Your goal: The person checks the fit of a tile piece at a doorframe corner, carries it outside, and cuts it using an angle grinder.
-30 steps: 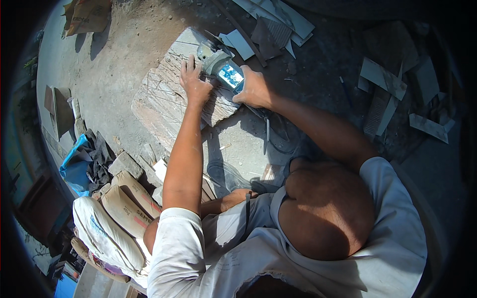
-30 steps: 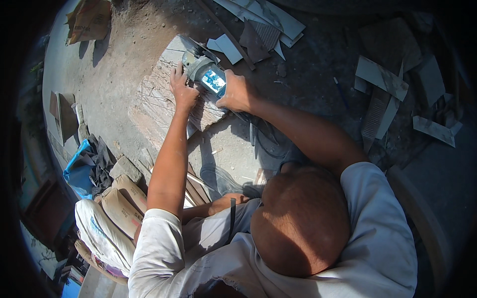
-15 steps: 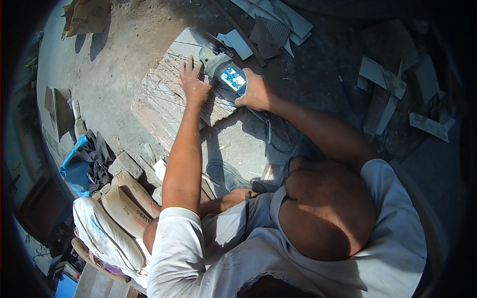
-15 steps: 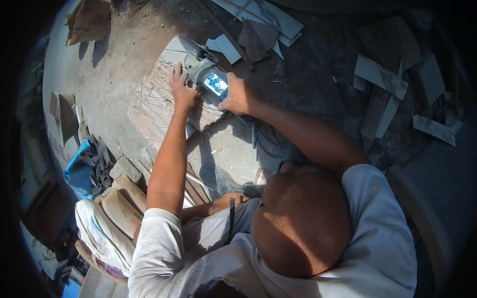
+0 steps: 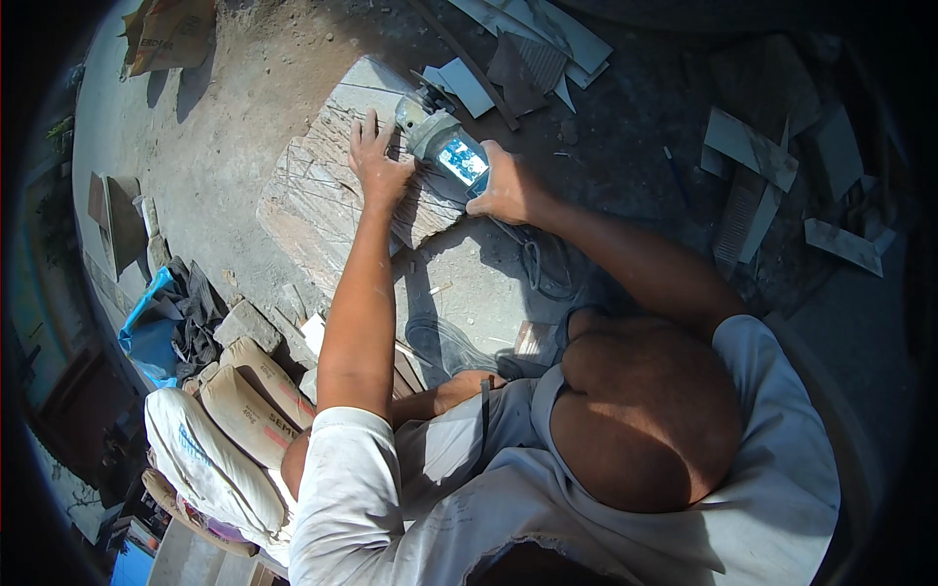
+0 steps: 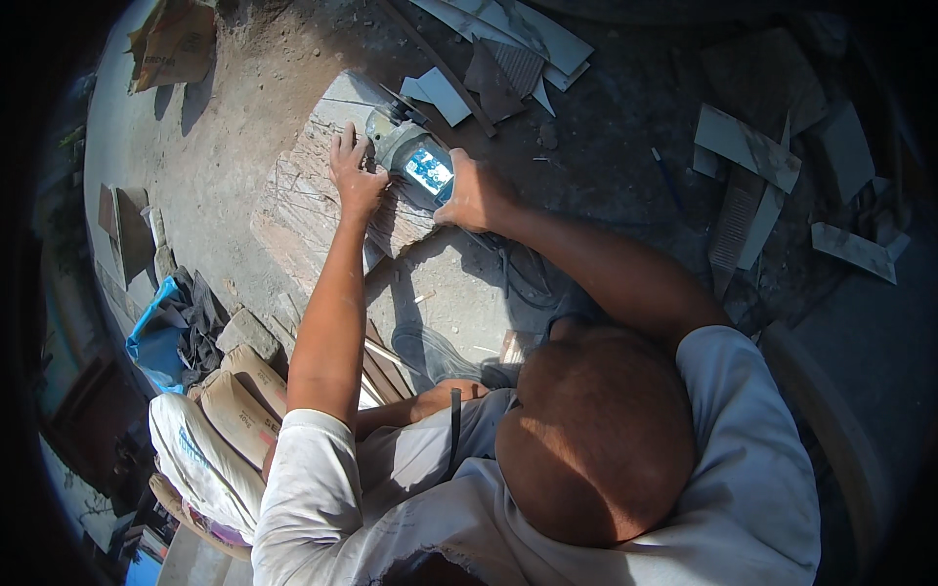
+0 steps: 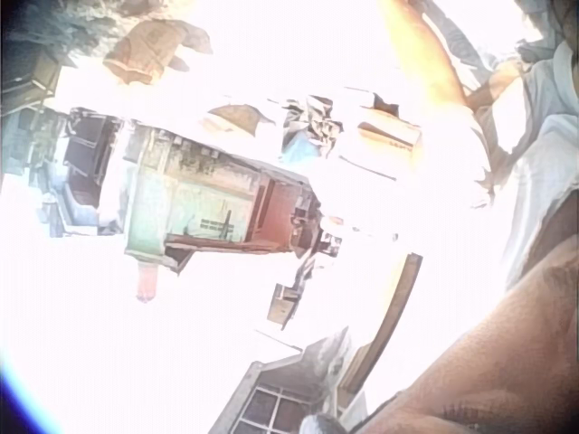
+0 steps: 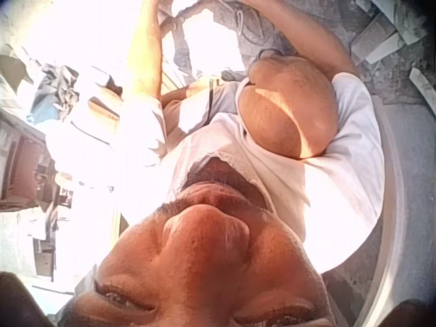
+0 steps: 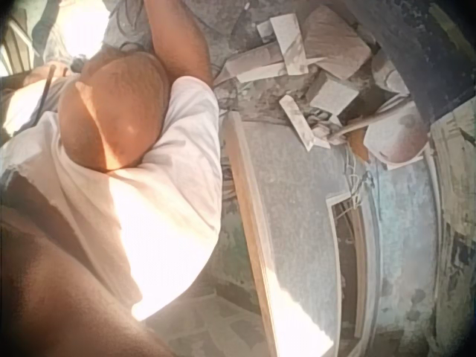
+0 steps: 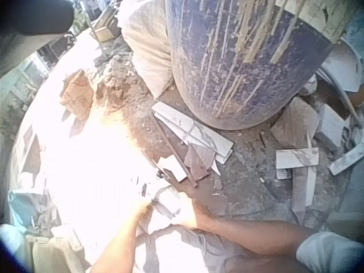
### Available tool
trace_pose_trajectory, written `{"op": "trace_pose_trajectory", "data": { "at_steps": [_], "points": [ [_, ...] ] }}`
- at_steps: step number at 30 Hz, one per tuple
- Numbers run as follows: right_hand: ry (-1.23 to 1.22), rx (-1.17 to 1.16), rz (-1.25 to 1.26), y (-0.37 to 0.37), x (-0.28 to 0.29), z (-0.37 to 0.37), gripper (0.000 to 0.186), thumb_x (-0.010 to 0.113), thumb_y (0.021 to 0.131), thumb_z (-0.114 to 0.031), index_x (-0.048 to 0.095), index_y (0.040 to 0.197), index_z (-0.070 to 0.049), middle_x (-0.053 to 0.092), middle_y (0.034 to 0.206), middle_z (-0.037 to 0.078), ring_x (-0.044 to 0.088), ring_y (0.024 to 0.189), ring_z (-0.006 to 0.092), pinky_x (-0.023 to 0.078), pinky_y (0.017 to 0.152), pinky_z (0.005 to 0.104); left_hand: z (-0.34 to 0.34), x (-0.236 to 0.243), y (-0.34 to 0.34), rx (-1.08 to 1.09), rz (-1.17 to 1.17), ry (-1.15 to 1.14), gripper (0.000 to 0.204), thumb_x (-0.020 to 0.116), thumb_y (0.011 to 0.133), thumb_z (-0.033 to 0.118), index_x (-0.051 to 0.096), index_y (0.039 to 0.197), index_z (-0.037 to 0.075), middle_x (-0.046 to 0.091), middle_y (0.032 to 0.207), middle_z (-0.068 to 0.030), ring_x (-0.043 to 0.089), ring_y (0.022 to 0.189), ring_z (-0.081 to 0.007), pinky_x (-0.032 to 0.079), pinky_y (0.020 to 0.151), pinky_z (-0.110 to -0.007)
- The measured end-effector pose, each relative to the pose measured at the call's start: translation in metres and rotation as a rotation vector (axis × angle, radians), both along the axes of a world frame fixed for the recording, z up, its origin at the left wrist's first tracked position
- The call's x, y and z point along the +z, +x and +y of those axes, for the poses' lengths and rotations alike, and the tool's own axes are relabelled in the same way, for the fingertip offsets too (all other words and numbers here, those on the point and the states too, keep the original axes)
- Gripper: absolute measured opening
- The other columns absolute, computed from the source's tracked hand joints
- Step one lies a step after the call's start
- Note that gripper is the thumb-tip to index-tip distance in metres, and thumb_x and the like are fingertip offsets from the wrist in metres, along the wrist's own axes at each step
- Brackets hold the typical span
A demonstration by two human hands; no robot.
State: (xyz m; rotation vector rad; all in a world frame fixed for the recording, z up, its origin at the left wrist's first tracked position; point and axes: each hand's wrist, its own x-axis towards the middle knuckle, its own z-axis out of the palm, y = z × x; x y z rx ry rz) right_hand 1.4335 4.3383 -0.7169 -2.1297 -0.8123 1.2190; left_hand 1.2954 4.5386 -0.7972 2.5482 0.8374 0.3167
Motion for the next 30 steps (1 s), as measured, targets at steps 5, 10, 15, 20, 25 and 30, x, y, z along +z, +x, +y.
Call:
{"op": "trace_pose_trajectory", "data": {
  "at_steps": [5,10,15,20,25,30],
  "points": [
    [0.005,-0.007,-0.008,0.001,-0.001,-0.008,0.088,0.085,0.060,-0.023,0.042,0.131,0.008,0.062,0.113,0.030,0.062,0.107,0.0382,0.050,0.092,0.0393,-0.010,0.006,0.008,0.012,-0.010,-0.026,0.067,0.073,0.058,0.019,0.062,0.124,0.014,0.034,0.154,-0.0053,0.024,0.142,-0.0357,0.019,0.113,-0.056],
    [-0.012,0.001,0.002,0.001,0.004,-0.001,0.088,0.085,0.060,-0.023,0.042,0.130,0.008,0.062,0.113,0.030,0.062,0.107,0.0386,0.050,0.091,0.0397,-0.004,0.005,0.004,0.022,0.001,-0.016,0.071,0.079,0.059,0.024,0.062,0.129,0.021,0.035,0.154,-0.0054,0.024,0.142,-0.0355,0.019,0.113,-0.057],
    [0.003,0.003,-0.024,0.004,-0.004,0.007,0.085,0.084,0.060,-0.024,0.044,0.127,0.008,0.062,0.111,0.030,0.063,0.106,0.0381,0.051,0.090,0.0401,-0.007,0.004,0.007,0.018,0.023,-0.011,0.062,0.079,0.060,0.018,0.065,0.121,0.011,0.036,0.153,-0.0062,0.025,0.142,-0.0354,0.019,0.113,-0.056],
    [-0.005,0.030,-0.044,0.008,-0.003,0.022,0.079,0.082,0.060,-0.026,0.047,0.123,0.007,0.064,0.105,0.030,0.065,0.100,0.0390,0.052,0.088,0.0405,-0.010,0.010,0.009,0.036,0.034,-0.021,0.057,0.079,0.061,0.020,0.067,0.116,0.008,0.037,0.152,-0.0078,0.026,0.141,-0.0355,0.019,0.113,-0.055],
    [0.017,0.022,-0.065,0.006,-0.003,0.024,0.078,0.082,0.060,-0.027,0.048,0.122,0.006,0.065,0.102,0.029,0.066,0.097,0.0394,0.052,0.087,0.0406,-0.010,0.012,0.008,0.043,0.022,-0.034,0.057,0.078,0.061,0.020,0.068,0.116,0.008,0.037,0.152,-0.0083,0.026,0.141,-0.0356,0.019,0.113,-0.054],
    [0.018,0.011,-0.034,0.002,-0.002,0.014,0.082,0.083,0.060,-0.026,0.046,0.125,0.008,0.064,0.106,0.029,0.065,0.101,0.0391,0.052,0.088,0.0403,-0.003,0.002,0.001,0.022,0.039,-0.007,0.063,0.078,0.059,0.017,0.065,0.120,0.009,0.035,0.153,-0.0062,0.024,0.142,-0.0347,0.018,0.113,-0.055]
  ]
}}
